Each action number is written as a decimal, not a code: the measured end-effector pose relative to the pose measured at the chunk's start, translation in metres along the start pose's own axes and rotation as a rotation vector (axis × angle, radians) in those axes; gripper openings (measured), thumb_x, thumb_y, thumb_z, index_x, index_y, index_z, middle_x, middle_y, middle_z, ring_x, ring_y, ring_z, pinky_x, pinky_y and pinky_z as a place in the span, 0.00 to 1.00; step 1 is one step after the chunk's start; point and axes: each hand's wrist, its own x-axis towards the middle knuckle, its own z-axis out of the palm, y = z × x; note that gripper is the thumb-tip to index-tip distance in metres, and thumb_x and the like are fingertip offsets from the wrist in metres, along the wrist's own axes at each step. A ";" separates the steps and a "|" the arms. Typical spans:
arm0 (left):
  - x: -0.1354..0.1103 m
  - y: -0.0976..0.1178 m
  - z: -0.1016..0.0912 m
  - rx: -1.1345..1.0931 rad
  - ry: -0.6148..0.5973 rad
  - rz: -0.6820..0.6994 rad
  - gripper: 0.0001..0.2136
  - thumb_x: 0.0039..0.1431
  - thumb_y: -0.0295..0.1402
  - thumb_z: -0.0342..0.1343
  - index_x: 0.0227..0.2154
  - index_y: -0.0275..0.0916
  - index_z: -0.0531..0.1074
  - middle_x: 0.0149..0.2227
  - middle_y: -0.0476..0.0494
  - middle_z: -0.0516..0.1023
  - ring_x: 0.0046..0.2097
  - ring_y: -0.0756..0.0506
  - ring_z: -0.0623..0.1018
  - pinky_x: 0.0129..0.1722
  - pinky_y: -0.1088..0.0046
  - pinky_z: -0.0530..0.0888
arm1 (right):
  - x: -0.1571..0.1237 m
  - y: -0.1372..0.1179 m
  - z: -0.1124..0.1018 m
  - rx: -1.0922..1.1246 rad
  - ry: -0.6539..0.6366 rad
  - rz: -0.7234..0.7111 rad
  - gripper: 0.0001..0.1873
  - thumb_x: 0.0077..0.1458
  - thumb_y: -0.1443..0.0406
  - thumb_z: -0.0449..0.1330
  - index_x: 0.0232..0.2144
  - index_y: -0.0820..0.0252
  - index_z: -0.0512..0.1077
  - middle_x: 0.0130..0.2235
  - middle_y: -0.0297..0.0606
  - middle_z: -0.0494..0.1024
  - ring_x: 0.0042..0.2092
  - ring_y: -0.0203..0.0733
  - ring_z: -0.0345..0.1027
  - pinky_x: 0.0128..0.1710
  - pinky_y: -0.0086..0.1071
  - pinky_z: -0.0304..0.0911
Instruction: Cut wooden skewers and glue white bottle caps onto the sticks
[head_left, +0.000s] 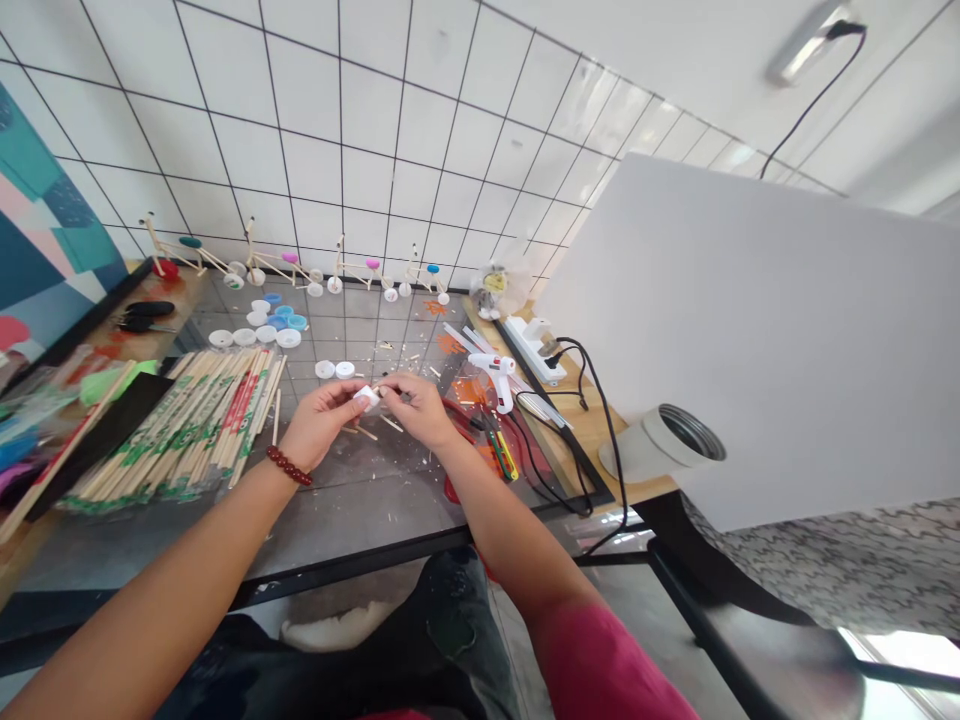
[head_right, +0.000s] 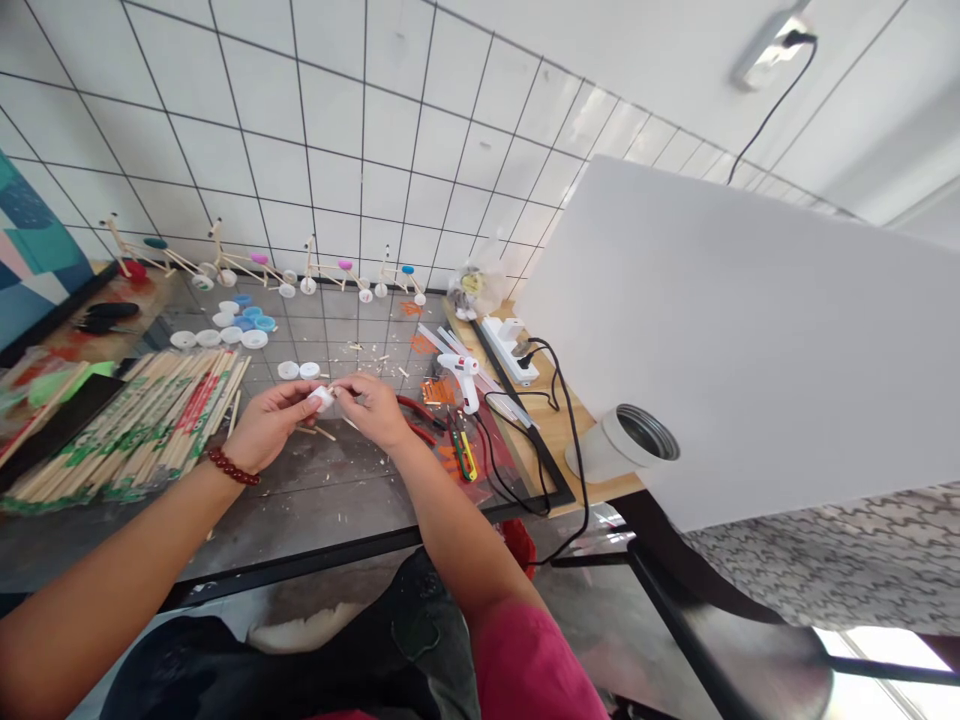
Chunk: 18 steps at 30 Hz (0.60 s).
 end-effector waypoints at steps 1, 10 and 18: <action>0.000 0.000 0.000 -0.001 0.017 0.020 0.23 0.35 0.43 0.74 0.36 0.36 0.81 0.31 0.46 0.79 0.30 0.51 0.73 0.30 0.75 0.69 | 0.001 0.001 -0.001 0.034 -0.011 0.005 0.10 0.60 0.64 0.57 0.35 0.60 0.79 0.35 0.38 0.81 0.38 0.38 0.73 0.42 0.32 0.67; 0.003 -0.008 0.000 0.078 0.008 0.110 0.26 0.33 0.43 0.75 0.37 0.37 0.81 0.37 0.43 0.82 0.38 0.45 0.77 0.39 0.69 0.74 | 0.000 0.000 0.002 0.061 0.040 0.059 0.07 0.56 0.63 0.61 0.31 0.58 0.79 0.33 0.36 0.81 0.36 0.37 0.73 0.40 0.32 0.68; -0.002 -0.003 -0.001 0.004 -0.091 -0.022 0.23 0.39 0.47 0.72 0.36 0.36 0.81 0.29 0.46 0.79 0.27 0.50 0.73 0.27 0.74 0.72 | -0.003 -0.008 0.003 -0.027 0.083 0.034 0.06 0.54 0.66 0.59 0.28 0.59 0.77 0.29 0.34 0.78 0.31 0.36 0.70 0.35 0.30 0.67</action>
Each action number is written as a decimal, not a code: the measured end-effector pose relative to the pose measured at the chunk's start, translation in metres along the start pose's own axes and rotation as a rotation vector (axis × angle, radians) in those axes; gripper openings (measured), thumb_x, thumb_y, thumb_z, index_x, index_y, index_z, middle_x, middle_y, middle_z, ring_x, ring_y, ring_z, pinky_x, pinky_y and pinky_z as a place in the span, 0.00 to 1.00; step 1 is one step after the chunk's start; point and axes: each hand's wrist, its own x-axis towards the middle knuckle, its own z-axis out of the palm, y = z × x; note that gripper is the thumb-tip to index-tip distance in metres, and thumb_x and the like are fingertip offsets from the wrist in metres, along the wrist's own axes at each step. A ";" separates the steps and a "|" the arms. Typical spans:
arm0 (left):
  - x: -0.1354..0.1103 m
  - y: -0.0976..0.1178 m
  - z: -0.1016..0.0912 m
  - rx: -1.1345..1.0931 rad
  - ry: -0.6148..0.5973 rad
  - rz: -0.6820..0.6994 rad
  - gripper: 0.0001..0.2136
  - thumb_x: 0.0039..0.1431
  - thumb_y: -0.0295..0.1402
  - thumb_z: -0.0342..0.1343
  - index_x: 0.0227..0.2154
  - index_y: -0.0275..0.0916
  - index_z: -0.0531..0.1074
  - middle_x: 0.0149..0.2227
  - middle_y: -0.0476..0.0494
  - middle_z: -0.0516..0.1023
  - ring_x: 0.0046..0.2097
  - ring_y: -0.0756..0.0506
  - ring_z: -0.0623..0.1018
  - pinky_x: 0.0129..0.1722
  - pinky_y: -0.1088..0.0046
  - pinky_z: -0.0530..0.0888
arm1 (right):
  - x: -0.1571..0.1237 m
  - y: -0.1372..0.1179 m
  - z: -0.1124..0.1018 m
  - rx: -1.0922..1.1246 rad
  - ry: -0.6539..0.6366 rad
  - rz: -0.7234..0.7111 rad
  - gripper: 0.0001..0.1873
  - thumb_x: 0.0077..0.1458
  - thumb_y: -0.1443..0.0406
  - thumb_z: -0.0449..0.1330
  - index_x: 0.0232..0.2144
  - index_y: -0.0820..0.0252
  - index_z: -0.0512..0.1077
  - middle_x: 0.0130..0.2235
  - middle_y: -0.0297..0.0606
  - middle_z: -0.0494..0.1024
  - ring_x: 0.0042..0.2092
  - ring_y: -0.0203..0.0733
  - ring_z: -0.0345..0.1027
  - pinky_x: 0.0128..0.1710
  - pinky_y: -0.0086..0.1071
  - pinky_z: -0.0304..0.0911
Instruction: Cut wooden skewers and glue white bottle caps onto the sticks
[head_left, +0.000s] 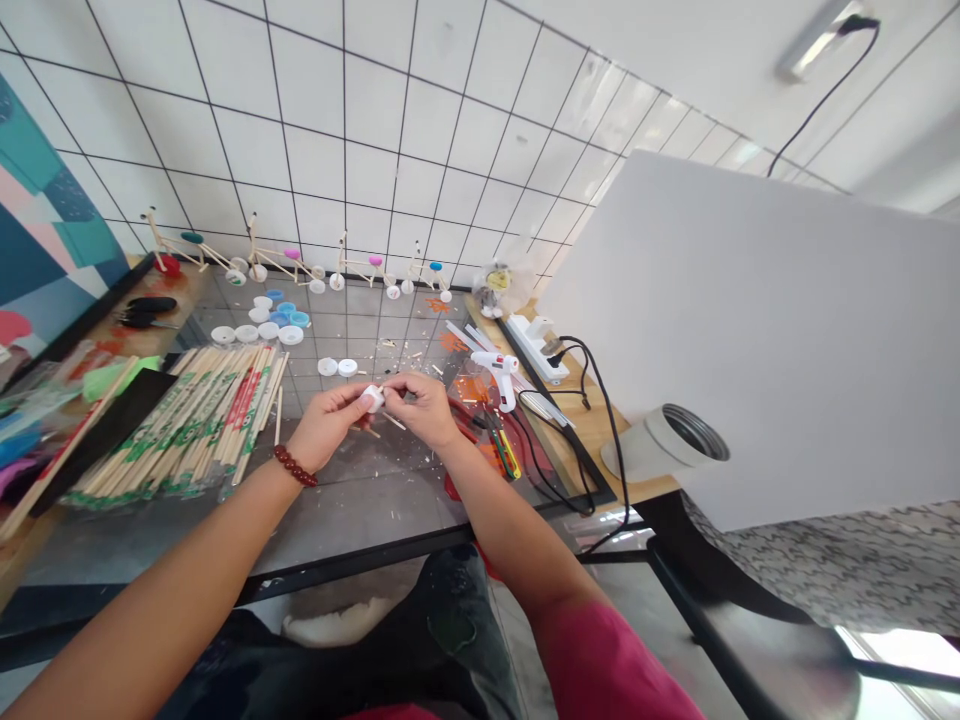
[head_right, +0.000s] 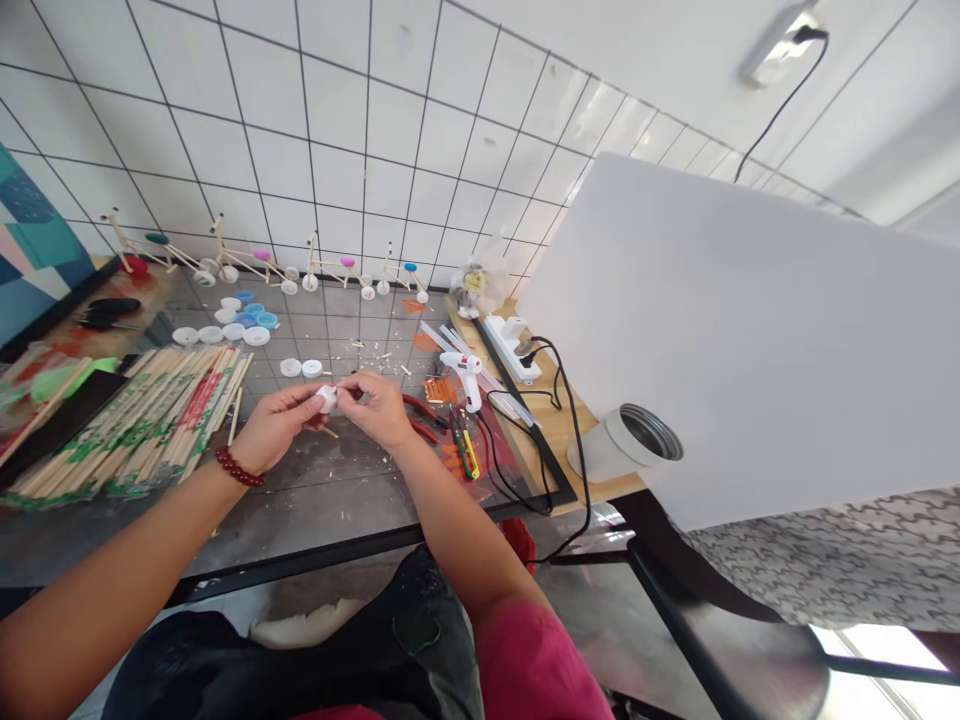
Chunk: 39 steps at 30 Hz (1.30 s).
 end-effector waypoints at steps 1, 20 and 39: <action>-0.001 0.001 0.000 -0.041 -0.015 -0.018 0.23 0.40 0.47 0.72 0.36 0.36 0.81 0.29 0.46 0.78 0.27 0.50 0.73 0.26 0.74 0.71 | 0.000 -0.001 -0.001 0.011 -0.014 0.010 0.07 0.55 0.65 0.60 0.29 0.59 0.77 0.29 0.34 0.78 0.31 0.36 0.70 0.36 0.31 0.67; 0.000 -0.001 0.004 0.007 0.050 0.036 0.24 0.40 0.44 0.73 0.39 0.37 0.76 0.27 0.49 0.77 0.26 0.51 0.74 0.25 0.76 0.70 | -0.001 0.007 0.006 -0.042 0.061 0.117 0.07 0.52 0.65 0.60 0.29 0.60 0.78 0.27 0.34 0.78 0.28 0.34 0.68 0.30 0.27 0.65; 0.001 -0.003 0.001 0.002 0.028 0.034 0.30 0.41 0.47 0.71 0.46 0.38 0.74 0.30 0.49 0.77 0.26 0.49 0.73 0.24 0.74 0.71 | 0.001 0.006 0.002 -0.024 -0.001 0.039 0.06 0.54 0.65 0.61 0.31 0.60 0.78 0.30 0.36 0.78 0.31 0.36 0.69 0.34 0.28 0.67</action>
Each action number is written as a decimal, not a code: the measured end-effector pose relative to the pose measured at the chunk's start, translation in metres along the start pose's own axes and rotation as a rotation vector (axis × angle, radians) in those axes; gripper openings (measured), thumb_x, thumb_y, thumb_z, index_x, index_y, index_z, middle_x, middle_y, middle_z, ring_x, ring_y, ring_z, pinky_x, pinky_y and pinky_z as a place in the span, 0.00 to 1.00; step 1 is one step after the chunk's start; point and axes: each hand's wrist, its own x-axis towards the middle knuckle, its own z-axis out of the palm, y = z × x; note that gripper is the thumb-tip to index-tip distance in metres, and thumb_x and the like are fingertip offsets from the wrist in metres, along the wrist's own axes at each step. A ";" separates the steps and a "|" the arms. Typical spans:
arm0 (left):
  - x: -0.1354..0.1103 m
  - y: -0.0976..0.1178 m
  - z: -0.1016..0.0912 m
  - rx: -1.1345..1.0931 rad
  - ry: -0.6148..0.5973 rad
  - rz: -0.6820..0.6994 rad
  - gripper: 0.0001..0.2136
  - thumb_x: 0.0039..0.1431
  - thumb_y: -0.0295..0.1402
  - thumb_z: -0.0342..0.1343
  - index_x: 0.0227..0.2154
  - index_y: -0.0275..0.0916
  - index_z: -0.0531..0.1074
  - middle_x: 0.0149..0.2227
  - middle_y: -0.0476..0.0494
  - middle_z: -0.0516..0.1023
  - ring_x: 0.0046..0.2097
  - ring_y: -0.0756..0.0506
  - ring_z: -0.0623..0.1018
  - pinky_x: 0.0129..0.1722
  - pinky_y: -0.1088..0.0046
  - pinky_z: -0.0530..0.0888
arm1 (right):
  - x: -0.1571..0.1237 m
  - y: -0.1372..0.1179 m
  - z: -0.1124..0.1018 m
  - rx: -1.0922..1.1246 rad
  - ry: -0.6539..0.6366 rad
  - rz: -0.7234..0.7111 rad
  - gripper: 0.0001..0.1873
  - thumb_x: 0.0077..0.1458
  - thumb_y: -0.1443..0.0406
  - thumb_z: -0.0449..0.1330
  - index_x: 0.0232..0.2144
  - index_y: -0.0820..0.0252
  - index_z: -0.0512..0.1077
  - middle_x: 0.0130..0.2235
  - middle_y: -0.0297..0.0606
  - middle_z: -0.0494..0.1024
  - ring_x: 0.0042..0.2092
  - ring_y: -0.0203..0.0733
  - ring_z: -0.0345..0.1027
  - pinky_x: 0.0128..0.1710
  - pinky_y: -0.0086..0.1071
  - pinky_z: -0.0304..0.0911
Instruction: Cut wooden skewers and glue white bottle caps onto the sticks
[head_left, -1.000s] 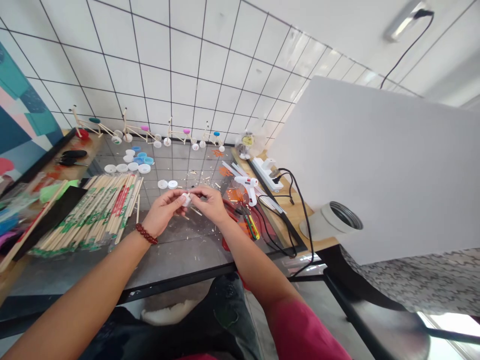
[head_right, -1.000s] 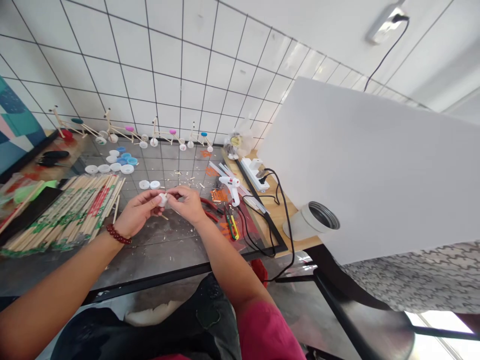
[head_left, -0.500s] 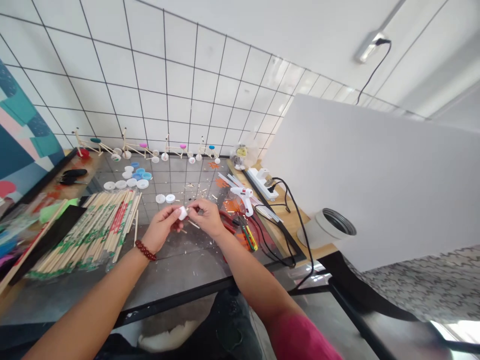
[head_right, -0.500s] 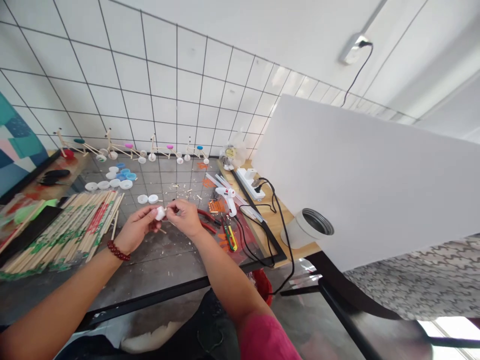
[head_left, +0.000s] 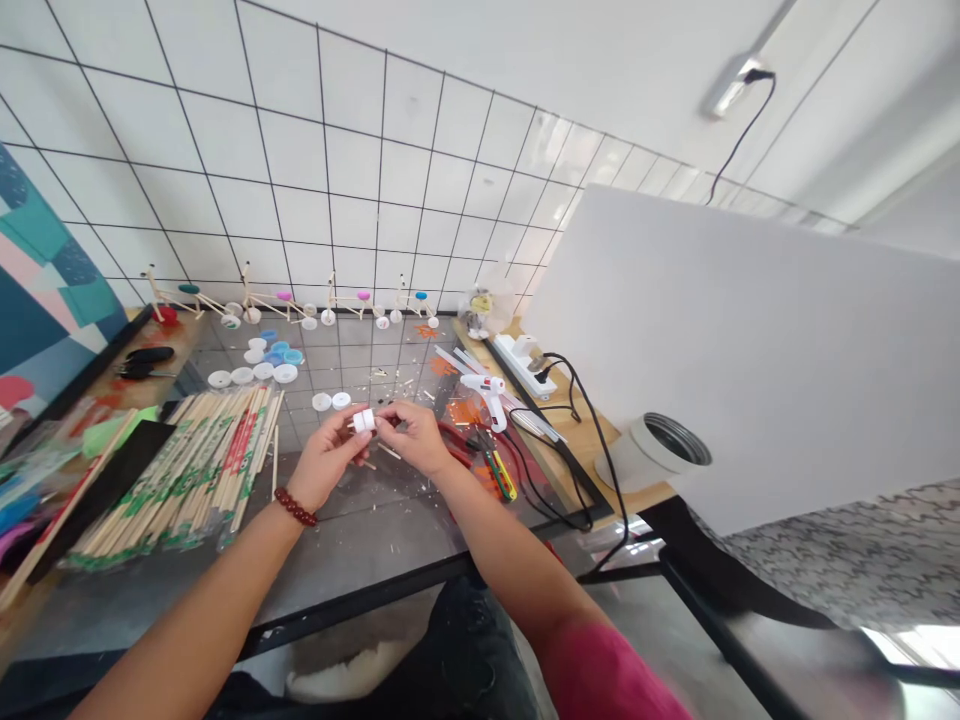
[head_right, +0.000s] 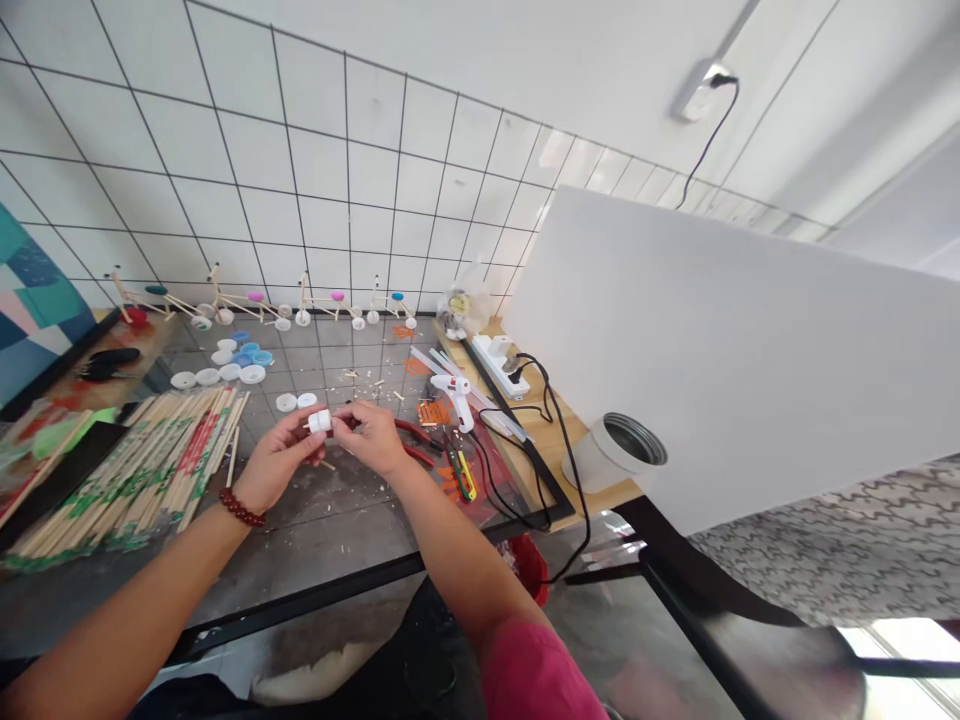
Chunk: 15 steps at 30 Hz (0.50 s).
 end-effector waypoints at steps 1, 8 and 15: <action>0.001 -0.002 -0.001 0.033 0.007 0.014 0.30 0.41 0.46 0.72 0.46 0.38 0.74 0.30 0.49 0.77 0.26 0.49 0.73 0.25 0.73 0.71 | 0.000 0.001 0.001 -0.011 -0.006 0.011 0.06 0.54 0.65 0.61 0.31 0.60 0.77 0.30 0.36 0.78 0.31 0.35 0.69 0.34 0.28 0.66; 0.005 -0.004 -0.006 0.061 -0.012 0.036 0.22 0.47 0.47 0.68 0.40 0.37 0.78 0.30 0.47 0.77 0.31 0.47 0.75 0.33 0.70 0.73 | 0.002 0.004 0.000 0.010 -0.066 -0.043 0.09 0.59 0.62 0.59 0.31 0.60 0.76 0.31 0.35 0.77 0.34 0.36 0.69 0.37 0.30 0.65; 0.004 0.001 -0.002 -0.140 0.107 0.052 0.23 0.43 0.43 0.71 0.42 0.39 0.77 0.34 0.47 0.78 0.32 0.48 0.76 0.35 0.69 0.75 | 0.001 0.002 -0.006 0.036 -0.010 -0.026 0.11 0.59 0.59 0.60 0.28 0.59 0.75 0.29 0.35 0.76 0.32 0.37 0.69 0.36 0.30 0.64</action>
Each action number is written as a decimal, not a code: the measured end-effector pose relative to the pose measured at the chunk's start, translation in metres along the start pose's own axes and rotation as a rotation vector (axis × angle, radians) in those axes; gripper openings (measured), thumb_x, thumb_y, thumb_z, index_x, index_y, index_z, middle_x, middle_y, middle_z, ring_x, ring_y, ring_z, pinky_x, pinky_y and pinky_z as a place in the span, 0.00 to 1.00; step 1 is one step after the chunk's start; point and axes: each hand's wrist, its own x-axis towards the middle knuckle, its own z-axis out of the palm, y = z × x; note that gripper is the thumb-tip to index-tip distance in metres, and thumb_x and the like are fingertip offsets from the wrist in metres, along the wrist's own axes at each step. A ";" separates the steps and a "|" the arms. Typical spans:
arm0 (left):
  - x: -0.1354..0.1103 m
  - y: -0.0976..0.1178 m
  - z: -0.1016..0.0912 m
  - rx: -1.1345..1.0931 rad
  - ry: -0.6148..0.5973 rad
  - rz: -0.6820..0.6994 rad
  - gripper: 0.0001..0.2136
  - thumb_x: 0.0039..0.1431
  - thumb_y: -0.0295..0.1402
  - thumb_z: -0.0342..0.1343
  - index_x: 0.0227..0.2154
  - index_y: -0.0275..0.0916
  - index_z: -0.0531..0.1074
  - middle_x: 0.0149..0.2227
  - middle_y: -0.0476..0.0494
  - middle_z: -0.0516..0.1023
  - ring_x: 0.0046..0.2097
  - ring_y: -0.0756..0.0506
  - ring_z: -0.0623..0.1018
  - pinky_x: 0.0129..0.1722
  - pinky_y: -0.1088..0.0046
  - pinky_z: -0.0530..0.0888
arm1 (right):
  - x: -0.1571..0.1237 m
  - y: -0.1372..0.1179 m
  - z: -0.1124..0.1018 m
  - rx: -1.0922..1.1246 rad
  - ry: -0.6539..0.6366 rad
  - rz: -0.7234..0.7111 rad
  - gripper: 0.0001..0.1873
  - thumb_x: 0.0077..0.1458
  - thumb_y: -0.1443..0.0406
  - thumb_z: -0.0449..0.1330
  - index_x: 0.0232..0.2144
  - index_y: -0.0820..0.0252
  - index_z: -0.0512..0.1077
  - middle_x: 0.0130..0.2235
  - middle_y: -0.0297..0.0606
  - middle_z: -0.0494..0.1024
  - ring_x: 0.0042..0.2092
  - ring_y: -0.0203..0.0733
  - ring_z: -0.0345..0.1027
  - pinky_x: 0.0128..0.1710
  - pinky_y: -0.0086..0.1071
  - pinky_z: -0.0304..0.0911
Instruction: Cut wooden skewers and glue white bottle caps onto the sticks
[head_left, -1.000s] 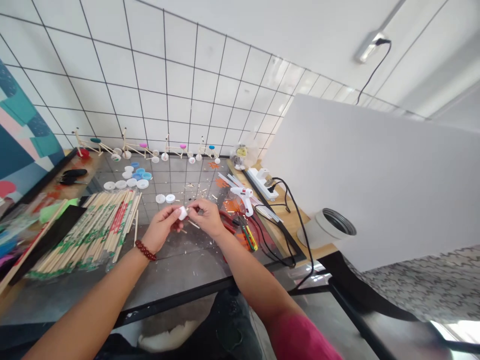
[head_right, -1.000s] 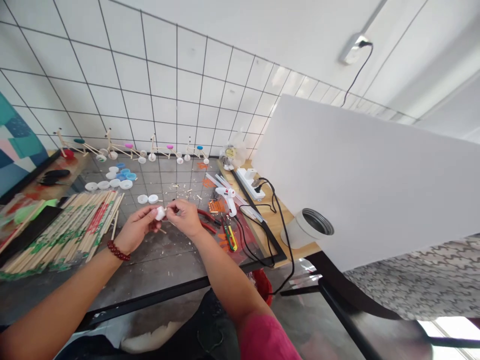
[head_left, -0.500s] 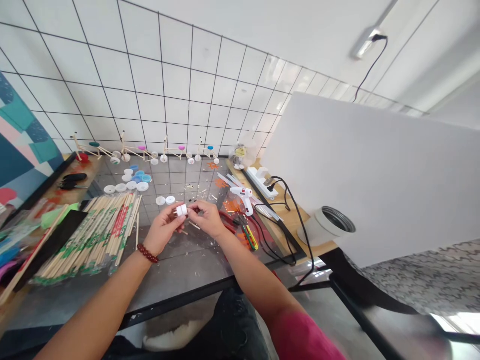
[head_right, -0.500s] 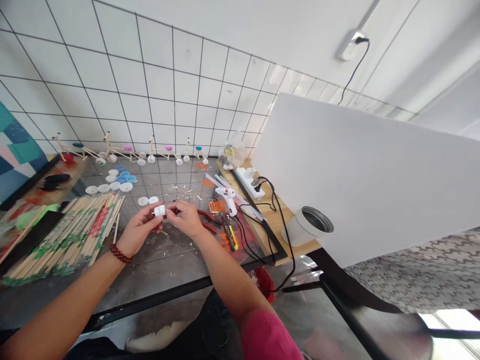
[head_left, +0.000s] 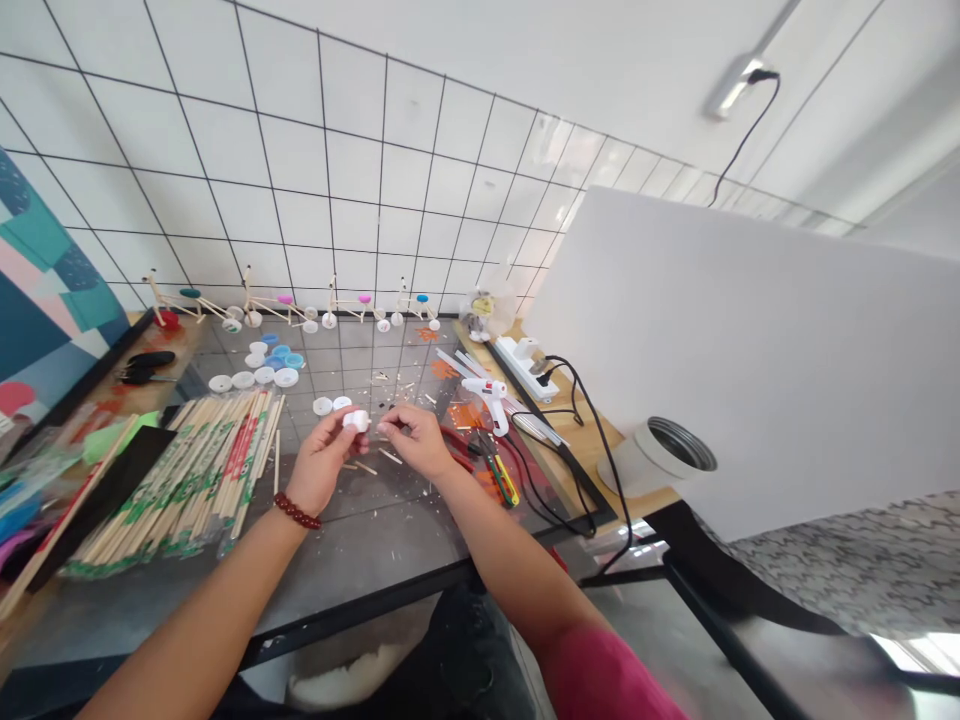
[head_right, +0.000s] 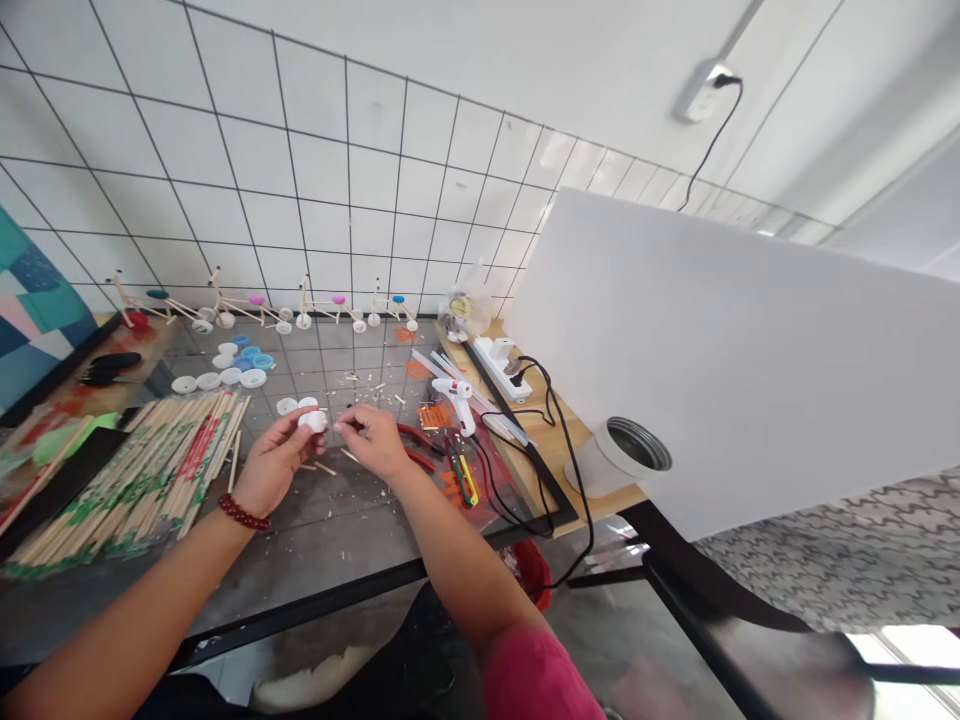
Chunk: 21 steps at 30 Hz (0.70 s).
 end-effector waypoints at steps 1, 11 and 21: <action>0.001 0.000 -0.001 -0.035 0.025 -0.004 0.23 0.42 0.43 0.72 0.41 0.39 0.77 0.34 0.47 0.79 0.32 0.48 0.76 0.34 0.69 0.75 | 0.000 -0.001 -0.001 -0.003 -0.015 0.003 0.12 0.58 0.59 0.60 0.27 0.60 0.74 0.28 0.35 0.75 0.31 0.37 0.68 0.35 0.30 0.63; 0.000 0.002 -0.002 0.019 0.012 -0.047 0.23 0.34 0.36 0.76 0.37 0.37 0.81 0.37 0.44 0.83 0.37 0.48 0.79 0.39 0.70 0.77 | -0.003 -0.004 0.000 -0.040 -0.051 -0.032 0.30 0.45 0.57 0.73 0.51 0.57 0.72 0.43 0.40 0.78 0.38 0.39 0.69 0.40 0.32 0.68; 0.001 -0.007 -0.006 0.164 -0.050 0.031 0.24 0.36 0.40 0.75 0.40 0.38 0.82 0.40 0.39 0.84 0.39 0.43 0.81 0.46 0.63 0.77 | -0.001 -0.001 -0.002 -0.067 -0.193 -0.140 0.16 0.57 0.68 0.62 0.48 0.55 0.75 0.46 0.41 0.80 0.47 0.42 0.74 0.50 0.36 0.68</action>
